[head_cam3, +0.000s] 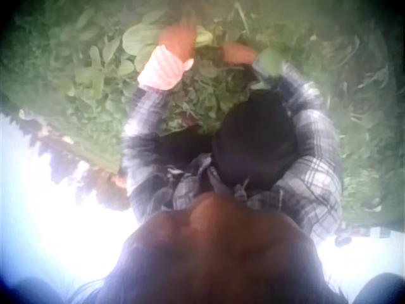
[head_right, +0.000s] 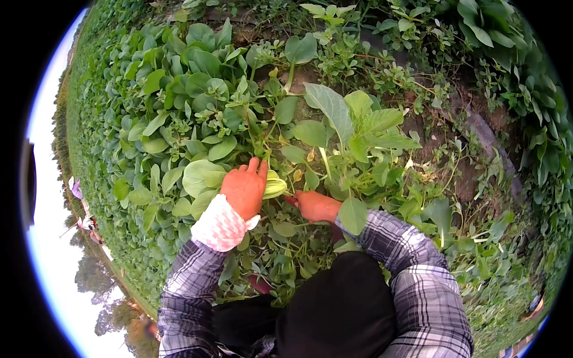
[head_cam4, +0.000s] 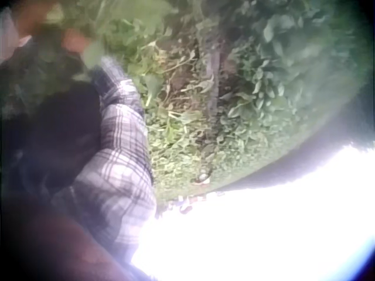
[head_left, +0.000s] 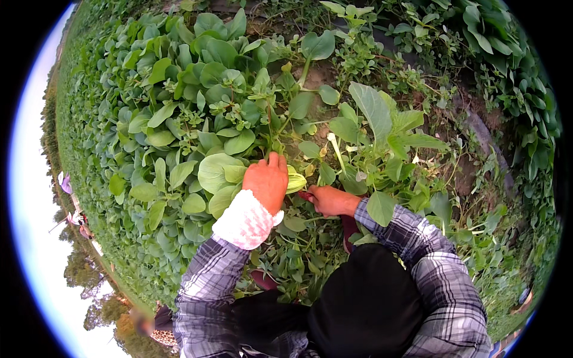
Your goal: The person harvests leafy green vegetables in a field using a knife to cut the stems. They gather the cut vegetables into bunches and place them into a white plastic basket.
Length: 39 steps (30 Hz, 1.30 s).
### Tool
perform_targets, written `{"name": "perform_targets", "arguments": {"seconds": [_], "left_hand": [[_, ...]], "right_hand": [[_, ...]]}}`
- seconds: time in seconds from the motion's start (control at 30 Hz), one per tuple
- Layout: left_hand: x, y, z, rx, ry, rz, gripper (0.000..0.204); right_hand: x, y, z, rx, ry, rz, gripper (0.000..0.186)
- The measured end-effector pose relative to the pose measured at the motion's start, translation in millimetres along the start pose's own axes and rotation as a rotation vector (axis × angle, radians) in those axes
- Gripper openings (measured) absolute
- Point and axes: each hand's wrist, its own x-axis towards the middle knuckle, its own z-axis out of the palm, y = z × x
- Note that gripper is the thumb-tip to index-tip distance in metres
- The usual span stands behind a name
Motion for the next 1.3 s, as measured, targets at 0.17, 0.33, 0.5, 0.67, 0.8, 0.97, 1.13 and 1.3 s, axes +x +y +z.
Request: {"name": "perform_targets", "arguments": {"seconds": [0.17,0.33,0.5,0.67,0.8,0.97,1.13,1.3], "left_hand": [[-5.7,-17.0,12.3,-0.021,-0.074,-0.049,0.058],[2.1,-21.4,6.4,-0.043,-0.043,-0.071,0.059],[7.9,-40.9,22.9,-0.027,-0.089,-0.177,0.044],[2.2,-51.8,38.6,-0.074,-0.014,-0.146,0.044],[-2.7,-60.2,43.2,-0.128,0.018,-0.128,0.048],[-4.2,-64.3,48.5,-0.198,0.005,-0.165,0.05],[-2.4,-64.6,48.9,-0.226,0.035,-0.153,0.051],[-8.5,-66.0,47.3,-0.272,0.107,-0.11,0.051]], "right_hand": [[-3.8,-21.4,-6.1,0.325,0.323,-0.126,0.028],[29.7,-32.8,-12.0,0.477,0.421,-0.165,0.03],[52.2,-32.8,-13.9,0.401,0.389,-0.096,0.031],[64.4,-31.5,-6.9,0.446,0.421,-0.081,0.027],[75.5,-26.2,-2.4,0.268,0.51,-0.127,0.027],[77.3,-38.2,-0.4,0.154,0.527,-0.079,0.026],[93.3,-38.5,-5.2,0.07,0.513,-0.103,0.028],[119.9,-28.8,-3.9,0.187,0.478,-0.076,0.024]]}}
